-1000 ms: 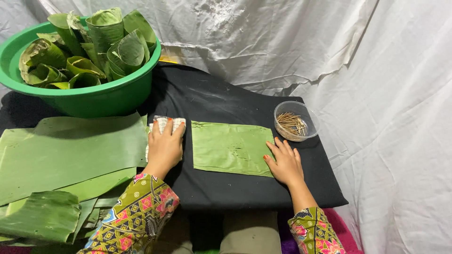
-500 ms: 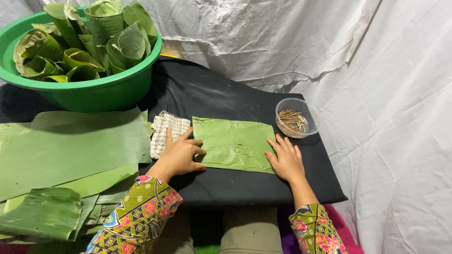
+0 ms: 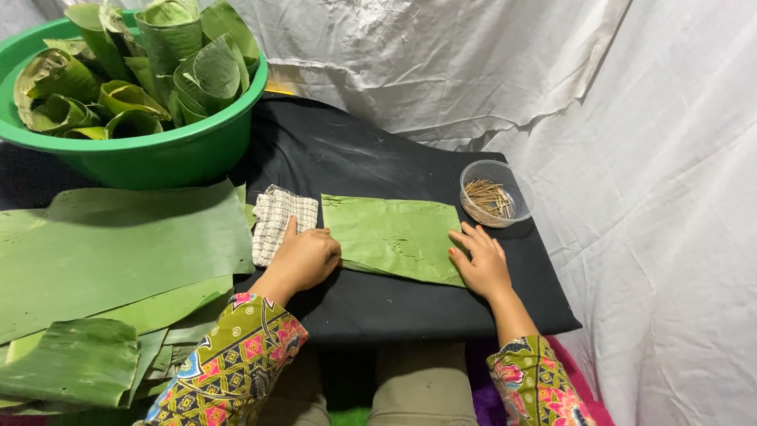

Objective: Wiping banana leaves with a cloth to clean them and then folding them into cone shapes.

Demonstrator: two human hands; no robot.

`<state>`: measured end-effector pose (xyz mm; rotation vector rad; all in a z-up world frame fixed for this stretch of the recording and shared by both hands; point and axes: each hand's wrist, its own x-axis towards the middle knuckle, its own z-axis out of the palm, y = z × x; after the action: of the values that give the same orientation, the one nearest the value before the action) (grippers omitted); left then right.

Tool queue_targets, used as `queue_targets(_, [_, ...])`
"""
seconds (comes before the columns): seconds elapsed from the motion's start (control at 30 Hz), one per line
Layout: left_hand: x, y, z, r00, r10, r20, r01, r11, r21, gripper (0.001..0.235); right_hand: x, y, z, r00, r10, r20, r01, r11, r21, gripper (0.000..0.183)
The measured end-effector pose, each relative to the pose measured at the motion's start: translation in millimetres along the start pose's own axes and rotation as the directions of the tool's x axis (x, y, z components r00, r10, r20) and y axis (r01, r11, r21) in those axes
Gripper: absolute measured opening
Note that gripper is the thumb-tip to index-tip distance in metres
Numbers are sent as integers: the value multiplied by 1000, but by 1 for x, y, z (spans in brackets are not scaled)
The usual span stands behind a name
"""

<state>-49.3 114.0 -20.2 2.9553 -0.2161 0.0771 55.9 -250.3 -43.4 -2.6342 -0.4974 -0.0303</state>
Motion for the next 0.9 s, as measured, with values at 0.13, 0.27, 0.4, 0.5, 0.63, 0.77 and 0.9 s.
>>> queue_targets(0.13, [3, -6, 11, 999, 25, -43, -25, 1000, -4, 12, -15, 6, -2, 989, -74, -129, 88, 990, 110, 34])
queue_targets(0.27, [3, -5, 17, 995, 35, -93, -38, 999, -33, 13, -39, -11, -10, 975, -199, -102, 202, 979, 22, 42])
queue_targets(0.4, [-3, 7, 4, 986, 45, -160, -53, 998, -46, 15, -47, -16, -16, 985, -166, -45, 166, 986, 5, 48])
queue_targets(0.5, [-5, 7, 1, 980, 50, -192, -61, 997, -56, 15, -46, -8, -11, 985, -144, -93, 142, 989, -30, 38])
queue_targets(0.63, [-7, 6, -7, 971, 62, -229, -76, 996, -55, 12, -42, 12, -2, 979, -109, -173, 108, 994, -17, 26])
queue_targets(0.77, [-8, 7, -20, 956, 64, -288, -81, 996, -45, 10, -37, 19, -5, 911, -212, -354, 208, 977, -50, 25])
queue_targets(0.9, [-10, 10, -36, 916, 64, -396, -81, 996, -26, 8, -34, 6, -23, 853, -266, -450, 273, 961, -49, 25])
